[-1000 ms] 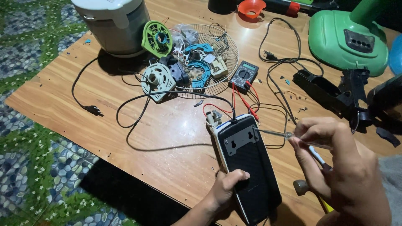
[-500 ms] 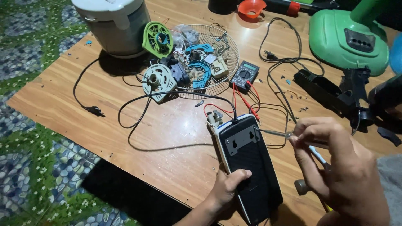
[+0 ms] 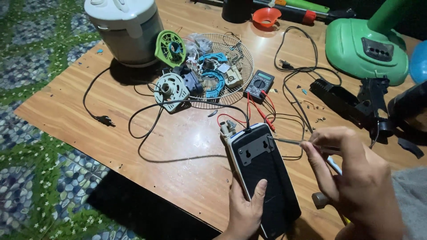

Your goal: Using a manual screwdriver to remove screws and disassemble the plastic casing of an electronic device.

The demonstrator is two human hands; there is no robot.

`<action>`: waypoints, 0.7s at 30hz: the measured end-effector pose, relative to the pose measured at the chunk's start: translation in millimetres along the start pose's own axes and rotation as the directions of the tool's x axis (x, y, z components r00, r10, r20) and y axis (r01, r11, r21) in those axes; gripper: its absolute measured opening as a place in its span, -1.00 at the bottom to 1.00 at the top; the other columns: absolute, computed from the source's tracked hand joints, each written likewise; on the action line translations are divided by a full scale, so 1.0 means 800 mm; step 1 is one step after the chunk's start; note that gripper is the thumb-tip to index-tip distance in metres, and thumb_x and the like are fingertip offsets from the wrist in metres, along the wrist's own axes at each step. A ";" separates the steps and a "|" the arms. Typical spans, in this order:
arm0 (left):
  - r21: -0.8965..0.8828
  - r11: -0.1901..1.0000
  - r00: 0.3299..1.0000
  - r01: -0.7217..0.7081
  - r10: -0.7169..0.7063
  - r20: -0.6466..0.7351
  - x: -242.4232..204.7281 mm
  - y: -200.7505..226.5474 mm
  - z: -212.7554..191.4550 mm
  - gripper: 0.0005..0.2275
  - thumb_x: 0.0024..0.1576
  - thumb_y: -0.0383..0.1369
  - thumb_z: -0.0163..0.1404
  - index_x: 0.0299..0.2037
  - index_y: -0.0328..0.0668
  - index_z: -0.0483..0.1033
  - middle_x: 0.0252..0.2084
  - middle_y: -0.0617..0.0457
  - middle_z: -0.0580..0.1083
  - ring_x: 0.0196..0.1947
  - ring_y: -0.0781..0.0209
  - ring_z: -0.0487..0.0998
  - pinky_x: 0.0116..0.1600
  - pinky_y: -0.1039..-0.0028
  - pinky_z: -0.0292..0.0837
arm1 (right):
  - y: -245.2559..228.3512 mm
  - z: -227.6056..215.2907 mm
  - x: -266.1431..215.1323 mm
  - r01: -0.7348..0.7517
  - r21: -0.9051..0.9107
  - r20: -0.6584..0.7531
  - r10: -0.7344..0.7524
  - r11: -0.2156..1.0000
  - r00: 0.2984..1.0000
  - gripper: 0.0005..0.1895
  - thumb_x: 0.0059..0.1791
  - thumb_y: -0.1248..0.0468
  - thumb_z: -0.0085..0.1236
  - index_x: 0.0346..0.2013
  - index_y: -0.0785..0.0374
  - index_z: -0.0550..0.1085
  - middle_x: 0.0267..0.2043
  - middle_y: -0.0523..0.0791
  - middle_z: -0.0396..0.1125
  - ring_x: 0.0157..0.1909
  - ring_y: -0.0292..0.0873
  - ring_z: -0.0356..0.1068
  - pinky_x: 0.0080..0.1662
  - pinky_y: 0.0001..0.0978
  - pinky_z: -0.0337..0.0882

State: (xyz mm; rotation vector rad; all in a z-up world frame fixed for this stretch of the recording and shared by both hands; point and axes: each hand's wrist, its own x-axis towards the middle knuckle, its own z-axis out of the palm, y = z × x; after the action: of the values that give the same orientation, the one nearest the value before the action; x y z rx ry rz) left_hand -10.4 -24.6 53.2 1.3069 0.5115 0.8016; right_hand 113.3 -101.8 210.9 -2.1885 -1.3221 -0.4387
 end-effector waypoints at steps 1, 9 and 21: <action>0.039 0.999 1.000 0.020 -0.020 0.003 -0.001 -0.001 0.000 -0.67 0.25 -0.27 -0.02 0.12 -0.30 0.31 -0.21 -0.06 0.52 -0.32 0.21 0.59 -0.20 0.40 0.58 | -0.002 -0.001 0.000 -0.012 -0.010 0.013 0.013 1.000 1.000 -0.75 -0.04 0.40 0.32 -0.14 0.38 0.45 -0.37 -0.10 0.48 -0.48 -0.23 0.44 -0.41 -0.38 0.39; -0.004 1.000 1.000 -0.007 0.007 -0.006 -0.002 -0.006 0.005 -0.64 0.28 -0.24 -0.08 0.18 -0.28 0.26 -0.15 -0.07 0.53 -0.26 0.20 0.59 -0.15 0.38 0.55 | 0.001 0.003 0.003 0.017 -0.014 -0.012 -0.017 1.000 1.000 -0.71 -0.03 0.39 0.36 -0.14 0.45 0.44 -0.39 -0.05 0.49 -0.44 -0.20 0.48 -0.41 -0.37 0.43; -0.019 0.999 0.999 -0.029 0.030 0.015 -0.002 -0.006 0.003 -0.64 0.30 -0.23 -0.13 0.19 -0.32 0.27 -0.12 -0.07 0.52 -0.22 0.21 0.57 -0.09 0.41 0.53 | 0.003 0.004 0.005 0.039 0.034 -0.002 -0.039 0.999 0.999 -0.71 -0.05 0.39 0.34 -0.13 0.44 0.44 -0.40 -0.05 0.48 -0.47 -0.22 0.46 -0.44 -0.38 0.42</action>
State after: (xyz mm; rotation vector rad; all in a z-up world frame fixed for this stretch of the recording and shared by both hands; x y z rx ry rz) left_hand -8.5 -27.2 48.7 1.3049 0.4725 0.8187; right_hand 117.2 -97.8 210.3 -2.1380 -1.3638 -0.4295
